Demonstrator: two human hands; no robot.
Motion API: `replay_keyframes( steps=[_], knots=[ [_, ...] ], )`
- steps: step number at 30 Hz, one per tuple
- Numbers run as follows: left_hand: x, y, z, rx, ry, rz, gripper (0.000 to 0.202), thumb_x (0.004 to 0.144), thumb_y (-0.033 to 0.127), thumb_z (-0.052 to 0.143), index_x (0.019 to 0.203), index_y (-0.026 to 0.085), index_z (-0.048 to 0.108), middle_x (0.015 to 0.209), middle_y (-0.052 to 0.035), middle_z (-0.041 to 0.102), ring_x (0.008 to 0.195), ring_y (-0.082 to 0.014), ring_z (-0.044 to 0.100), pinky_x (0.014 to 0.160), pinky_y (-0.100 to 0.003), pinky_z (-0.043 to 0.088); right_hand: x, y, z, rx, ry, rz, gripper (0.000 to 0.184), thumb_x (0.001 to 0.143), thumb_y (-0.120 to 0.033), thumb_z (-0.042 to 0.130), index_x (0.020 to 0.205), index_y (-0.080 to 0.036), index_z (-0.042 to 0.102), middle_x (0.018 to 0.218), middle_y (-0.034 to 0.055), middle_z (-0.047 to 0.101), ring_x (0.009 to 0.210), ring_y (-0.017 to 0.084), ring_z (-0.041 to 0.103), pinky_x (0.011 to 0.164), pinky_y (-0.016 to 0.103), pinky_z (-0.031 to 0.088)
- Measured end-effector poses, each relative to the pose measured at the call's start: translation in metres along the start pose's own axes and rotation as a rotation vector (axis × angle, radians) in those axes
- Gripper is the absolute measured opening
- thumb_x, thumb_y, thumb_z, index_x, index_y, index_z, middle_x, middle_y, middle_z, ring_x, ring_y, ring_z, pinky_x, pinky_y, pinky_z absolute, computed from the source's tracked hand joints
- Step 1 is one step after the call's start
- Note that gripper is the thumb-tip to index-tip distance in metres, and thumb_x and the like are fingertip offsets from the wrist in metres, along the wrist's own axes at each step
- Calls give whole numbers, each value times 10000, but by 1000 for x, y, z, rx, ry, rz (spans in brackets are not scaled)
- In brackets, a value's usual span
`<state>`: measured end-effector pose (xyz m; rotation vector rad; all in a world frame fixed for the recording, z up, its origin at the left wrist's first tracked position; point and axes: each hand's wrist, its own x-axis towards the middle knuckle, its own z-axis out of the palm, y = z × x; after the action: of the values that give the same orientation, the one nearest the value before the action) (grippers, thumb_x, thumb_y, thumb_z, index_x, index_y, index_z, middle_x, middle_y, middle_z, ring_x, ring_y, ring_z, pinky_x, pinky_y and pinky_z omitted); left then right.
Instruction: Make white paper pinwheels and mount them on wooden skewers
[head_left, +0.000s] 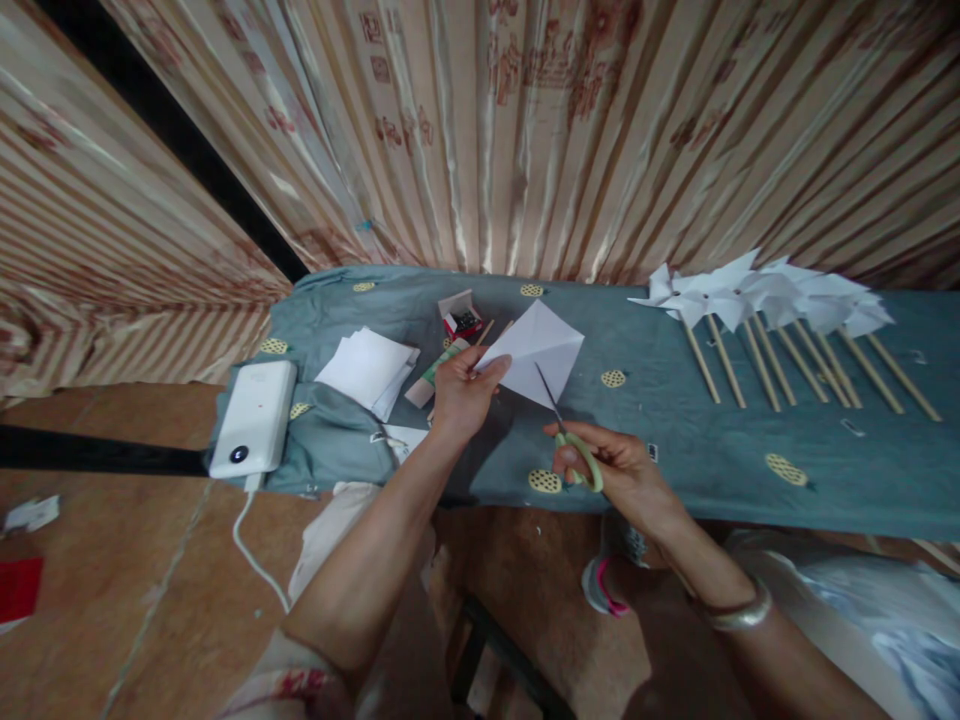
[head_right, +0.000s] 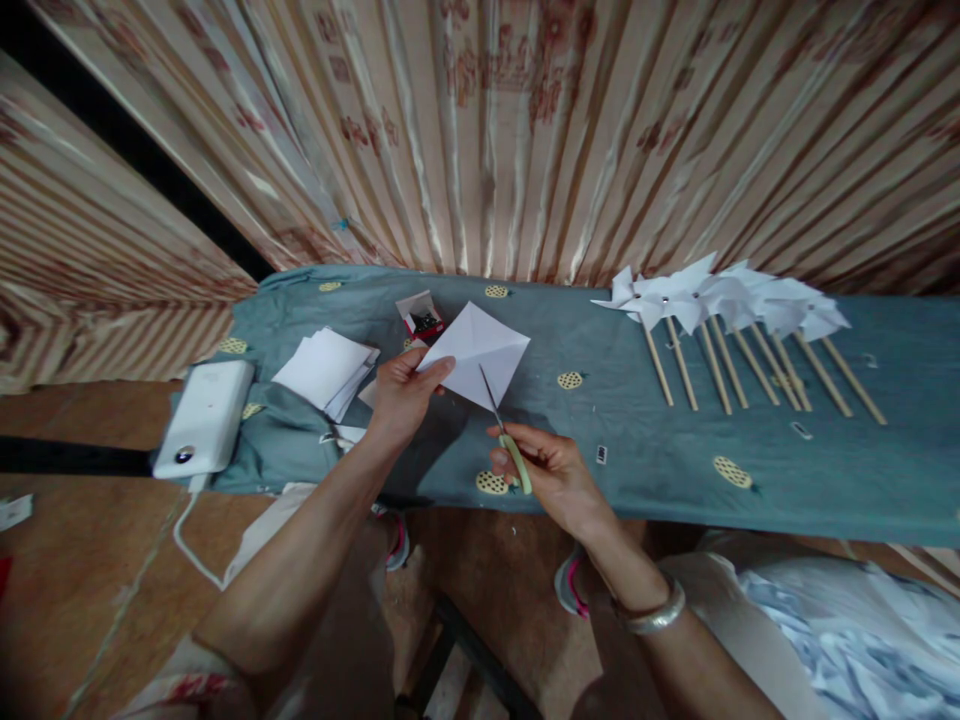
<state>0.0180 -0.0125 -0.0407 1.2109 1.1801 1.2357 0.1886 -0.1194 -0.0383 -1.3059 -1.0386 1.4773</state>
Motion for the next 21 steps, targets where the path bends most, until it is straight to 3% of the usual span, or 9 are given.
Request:
replay_keyframes(
  steps=[21],
  knots=[
    [-2,2,2,-16,-21,-9,177,666,333,709,638,166,658,548,41,563,488,-91,455,446,-206,363,1,0,1,30,-16,8,379,656,-501,804,908,-221,768,619,-5,633,527,99,531,514,251,481]
  ],
)
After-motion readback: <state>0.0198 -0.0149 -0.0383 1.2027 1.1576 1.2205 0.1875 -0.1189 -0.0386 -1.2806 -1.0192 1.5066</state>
